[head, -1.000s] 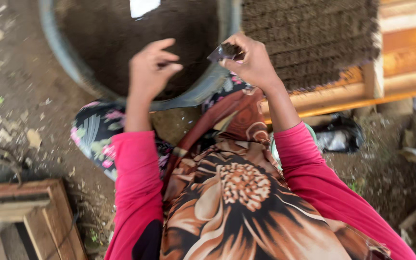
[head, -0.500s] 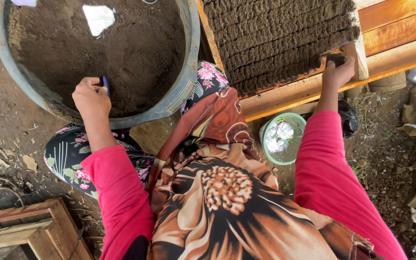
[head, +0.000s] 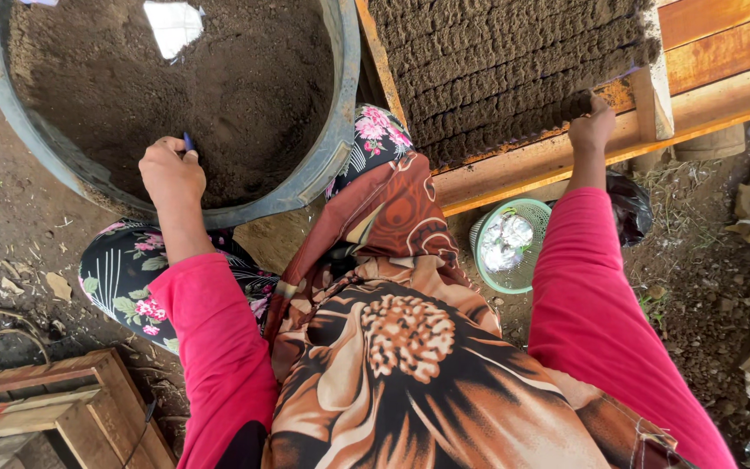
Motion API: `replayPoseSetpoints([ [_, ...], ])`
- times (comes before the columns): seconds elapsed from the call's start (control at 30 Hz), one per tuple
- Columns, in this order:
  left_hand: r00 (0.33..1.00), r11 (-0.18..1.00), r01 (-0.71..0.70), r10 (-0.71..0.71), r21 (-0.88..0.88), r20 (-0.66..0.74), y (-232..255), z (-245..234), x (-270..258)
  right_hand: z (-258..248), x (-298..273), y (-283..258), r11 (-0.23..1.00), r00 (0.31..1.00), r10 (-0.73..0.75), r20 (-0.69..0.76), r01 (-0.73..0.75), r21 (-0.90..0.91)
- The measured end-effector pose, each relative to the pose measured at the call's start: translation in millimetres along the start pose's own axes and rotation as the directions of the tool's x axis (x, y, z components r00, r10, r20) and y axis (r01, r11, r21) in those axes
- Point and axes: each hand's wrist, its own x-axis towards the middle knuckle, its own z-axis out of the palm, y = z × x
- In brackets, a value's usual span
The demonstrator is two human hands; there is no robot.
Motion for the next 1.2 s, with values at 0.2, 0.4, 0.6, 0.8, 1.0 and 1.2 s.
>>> replayPoseSetpoints([
  [0.2, 1.0, 0.999, 0.01, -0.01, -0.039, 0.005, -3.8, 3.1, 0.7, -9.4, -10.1, -8.9, 0.999, 1.0, -0.008, 0.021, 0.007, 0.034],
  [0.4, 1.0, 1.0, 0.022, -0.022, -0.001, 0.022, 0.4, 1.3, 0.1, 24.5, 8.6, 34.4, 0.999, 0.999, -0.004, 0.049, 0.002, 0.045],
  [0.6, 0.999, 1.0, -0.002, 0.003, -0.024, 0.049, -3.1, 0.7, 1.1, -28.6, -26.1, -42.5, 0.995, 0.988, 0.087, 0.127, -0.093, 0.041],
  [0.8, 1.0, 0.998, 0.018, -0.016, -0.066, 0.024, 3.7, -10.1, -7.7, 0.1, -64.0, -61.8, 0.548, 0.879, 0.477, -0.003, -0.295, 0.783],
  [1.0, 0.999, 0.994, -0.042, 0.04, -0.097, -0.028, 5.5, -10.4, -10.1, 38.7, -97.4, -119.5, 0.223, 0.804, 0.591, 0.058, -0.232, 0.947],
  [1.2, 0.996, 0.996, -0.046, 0.04, -0.074, -0.082, -7.4, 8.7, 3.2, 42.0, -150.2, -186.2, 0.198, 0.75, 0.638, 0.175, -0.379, 0.904],
])
